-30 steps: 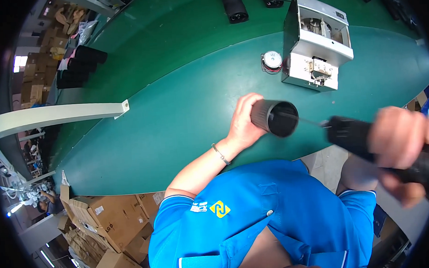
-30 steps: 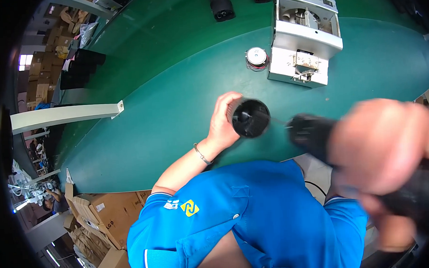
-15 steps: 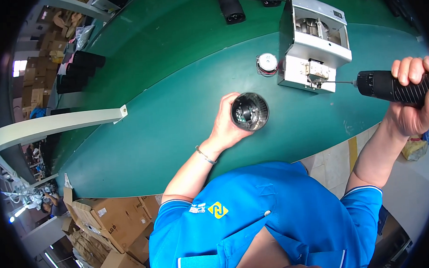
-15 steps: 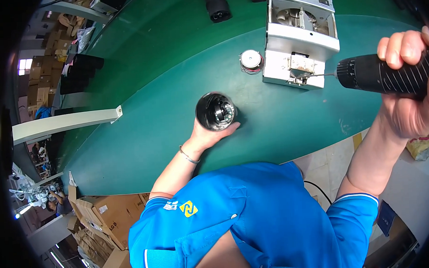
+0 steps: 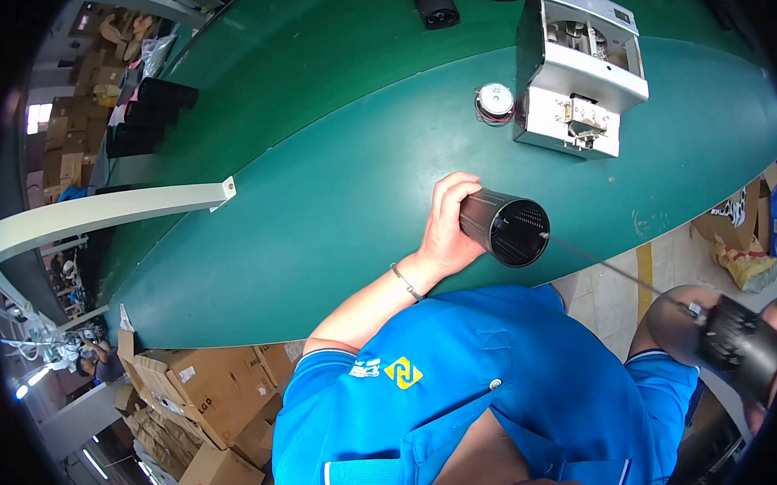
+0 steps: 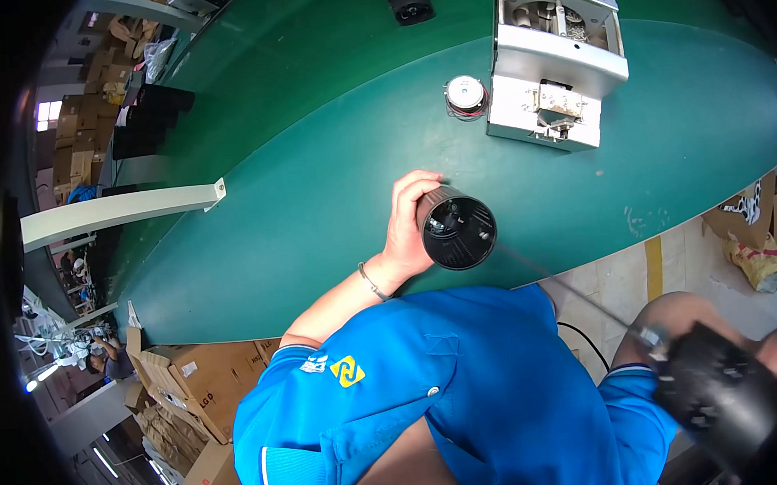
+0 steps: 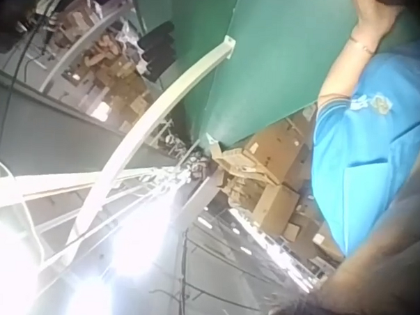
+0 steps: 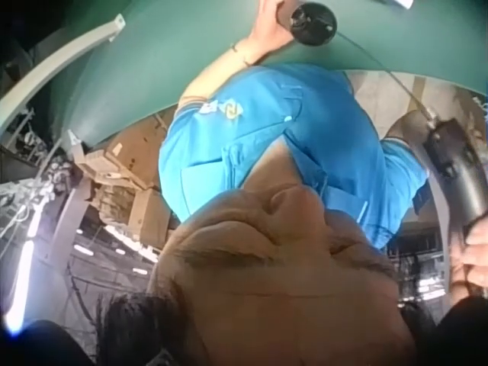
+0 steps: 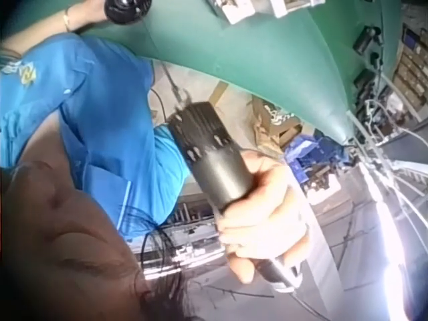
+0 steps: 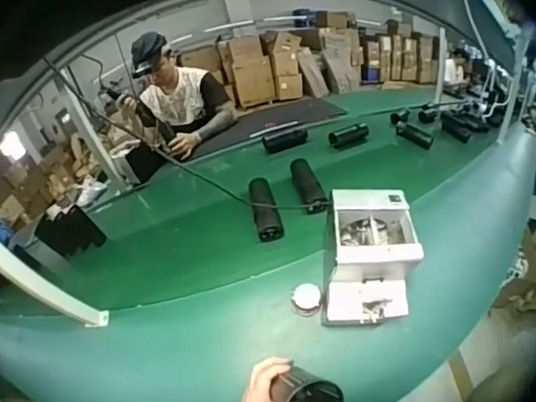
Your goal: Using an electric screwdriver to assemble cylindrical components on a factory line.
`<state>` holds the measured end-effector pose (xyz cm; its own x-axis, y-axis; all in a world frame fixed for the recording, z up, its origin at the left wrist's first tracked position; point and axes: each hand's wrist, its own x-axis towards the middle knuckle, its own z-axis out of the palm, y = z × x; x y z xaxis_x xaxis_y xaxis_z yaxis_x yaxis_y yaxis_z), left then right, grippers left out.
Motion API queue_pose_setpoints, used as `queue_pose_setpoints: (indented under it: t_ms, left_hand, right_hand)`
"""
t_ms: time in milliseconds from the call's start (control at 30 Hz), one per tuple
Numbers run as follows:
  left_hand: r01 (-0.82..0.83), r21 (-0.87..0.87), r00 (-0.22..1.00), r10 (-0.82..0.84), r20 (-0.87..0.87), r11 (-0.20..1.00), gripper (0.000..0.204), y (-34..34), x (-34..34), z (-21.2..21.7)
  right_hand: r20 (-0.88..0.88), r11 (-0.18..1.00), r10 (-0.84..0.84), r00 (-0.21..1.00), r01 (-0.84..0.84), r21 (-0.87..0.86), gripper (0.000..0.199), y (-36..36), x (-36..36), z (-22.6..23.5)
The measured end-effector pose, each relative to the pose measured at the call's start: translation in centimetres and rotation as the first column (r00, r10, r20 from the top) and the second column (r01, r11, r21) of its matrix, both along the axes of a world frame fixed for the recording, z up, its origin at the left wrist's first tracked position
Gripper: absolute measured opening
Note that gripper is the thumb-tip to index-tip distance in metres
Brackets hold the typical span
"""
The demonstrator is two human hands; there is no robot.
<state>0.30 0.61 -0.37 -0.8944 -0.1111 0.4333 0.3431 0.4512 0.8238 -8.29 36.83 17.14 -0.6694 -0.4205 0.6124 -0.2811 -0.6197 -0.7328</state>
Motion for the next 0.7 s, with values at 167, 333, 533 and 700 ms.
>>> queue_pose_setpoints:
  t_ms: [167,333,533,700]
  left_hand:
    - [0.046,-0.016,0.998,-0.046,0.031,0.999,0.067,0.1,0.4,0.1]
    - [0.045,-0.022,0.998,-0.044,0.033,0.999,0.065,0.0,0.4,0.4]
    - [0.043,-0.023,0.998,-0.042,0.048,0.999,0.064,-0.1,0.4,0.6]
    - [0.018,0.004,0.999,-0.018,0.032,1.000,0.068,-0.1,0.4,0.1]
  right_hand:
    - [-0.002,0.997,0.068,0.998,-0.068,0.046,0.040,-13.5,3.0,3.1]
    - [-0.097,0.988,0.131,0.987,-0.121,0.099,0.050,-17.8,1.3,2.6]
    - [-0.176,0.971,0.183,0.967,-0.150,0.185,0.062,-18.0,0.5,1.7]
    - [-0.167,0.959,0.229,0.959,-0.193,0.210,0.063,-18.0,0.2,1.4]
